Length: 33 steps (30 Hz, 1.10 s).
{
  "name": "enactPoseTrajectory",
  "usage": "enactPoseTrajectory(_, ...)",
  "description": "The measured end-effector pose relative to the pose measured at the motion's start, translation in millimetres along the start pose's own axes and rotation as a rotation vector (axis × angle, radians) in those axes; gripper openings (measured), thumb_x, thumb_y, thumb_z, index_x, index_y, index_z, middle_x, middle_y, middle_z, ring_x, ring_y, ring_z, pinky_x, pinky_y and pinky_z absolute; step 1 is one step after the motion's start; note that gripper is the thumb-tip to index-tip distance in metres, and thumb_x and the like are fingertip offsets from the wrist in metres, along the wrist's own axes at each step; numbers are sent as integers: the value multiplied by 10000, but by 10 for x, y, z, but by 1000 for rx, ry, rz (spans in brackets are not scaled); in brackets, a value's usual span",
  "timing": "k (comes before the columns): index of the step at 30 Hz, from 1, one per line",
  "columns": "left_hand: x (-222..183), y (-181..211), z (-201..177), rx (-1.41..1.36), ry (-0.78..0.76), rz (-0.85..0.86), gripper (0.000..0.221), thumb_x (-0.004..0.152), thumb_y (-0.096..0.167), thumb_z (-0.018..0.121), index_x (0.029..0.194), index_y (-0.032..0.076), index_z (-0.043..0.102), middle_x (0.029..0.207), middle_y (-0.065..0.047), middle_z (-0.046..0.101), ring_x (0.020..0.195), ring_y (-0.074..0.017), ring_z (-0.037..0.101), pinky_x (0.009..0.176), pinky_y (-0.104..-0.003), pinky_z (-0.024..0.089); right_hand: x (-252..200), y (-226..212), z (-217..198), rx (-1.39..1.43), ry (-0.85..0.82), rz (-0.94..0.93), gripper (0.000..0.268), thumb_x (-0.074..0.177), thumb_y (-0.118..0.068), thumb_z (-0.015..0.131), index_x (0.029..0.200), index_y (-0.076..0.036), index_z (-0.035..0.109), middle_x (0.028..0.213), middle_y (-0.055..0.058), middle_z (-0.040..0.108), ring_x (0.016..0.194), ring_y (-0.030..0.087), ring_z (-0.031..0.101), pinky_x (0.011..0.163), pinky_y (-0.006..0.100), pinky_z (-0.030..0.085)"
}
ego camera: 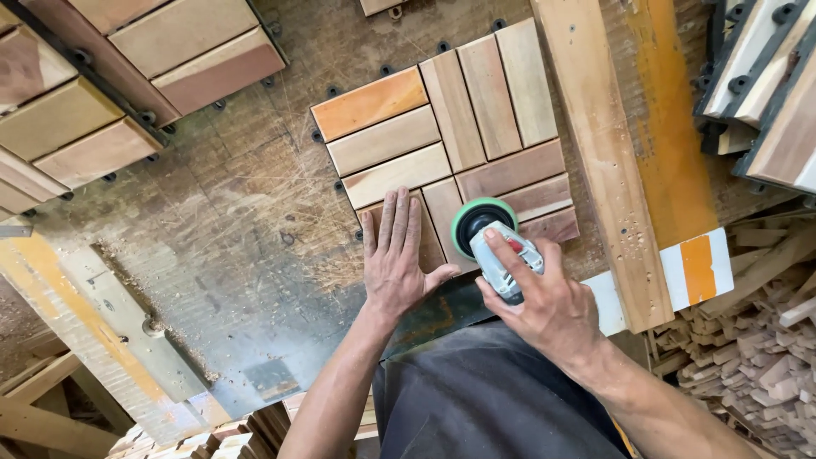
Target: Sanding the surface of interlocking wooden floor tiles using a handheld orbital sander.
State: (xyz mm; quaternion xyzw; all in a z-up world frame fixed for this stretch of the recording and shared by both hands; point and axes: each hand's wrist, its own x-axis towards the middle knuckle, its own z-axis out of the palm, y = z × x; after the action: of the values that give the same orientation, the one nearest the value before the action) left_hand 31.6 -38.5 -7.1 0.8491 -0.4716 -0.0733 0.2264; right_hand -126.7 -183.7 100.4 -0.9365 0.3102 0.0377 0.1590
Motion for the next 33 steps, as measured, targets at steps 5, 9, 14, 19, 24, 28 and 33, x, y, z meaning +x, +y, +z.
enactPoseTrajectory(5,17,-22,13,-21,30,-7,1153,816,906,404,1585,48,408,1686,-156,342,1584,-294,281,1297,-540,56,119,192,-109,43,-36,14,722,865,-551,717,1534,-363,524,1090,157,571,653,338,745,529,416,654)
enactPoseTrajectory(9,28,-25,-5,-27,48,-6,1096,845,866,455,1576,50,427,1676,-153,368,1578,-289,300,1298,-533,60,238,253,-317,57,2,29,701,877,-459,758,1528,-273,575,1058,193,566,691,423,733,556,504,648)
enactPoseTrajectory(14,25,-26,11,-27,49,-16,1078,849,859,467,1568,56,444,1672,-145,377,1575,-281,308,1298,-533,63,203,479,-241,-21,61,45,703,878,-478,765,1531,-280,596,1103,183,573,748,445,735,586,531,637)
enactPoseTrajectory(19,24,-64,-53,97,-41,55,1038,967,836,444,1613,32,326,1683,-171,307,1589,-317,271,1311,-552,134,164,713,-186,-119,85,50,794,869,-488,866,1578,-315,552,1010,139,499,656,320,570,557,466,605)
enactPoseTrajectory(24,7,-77,-35,93,-57,43,1038,969,834,443,1622,39,308,1694,-162,280,1597,-314,249,1318,-550,125,232,796,-226,-55,102,153,795,879,-408,870,1596,-269,557,1041,158,521,644,406,590,548,569,572)
enactPoseTrajectory(28,15,-71,-45,92,-49,52,1019,979,821,445,1619,39,316,1691,-155,294,1595,-309,252,1316,-545,126,374,694,-311,-17,92,236,767,890,-388,854,1585,-252,560,1060,205,549,701,432,630,551,579,559)
enactPoseTrajectory(33,14,-63,-47,40,-18,29,975,984,780,484,1609,44,351,1682,-155,318,1589,-309,281,1317,-543,140,450,609,-302,-8,96,286,756,915,-426,826,1595,-270,537,1084,225,555,760,459,654,573,601,563)
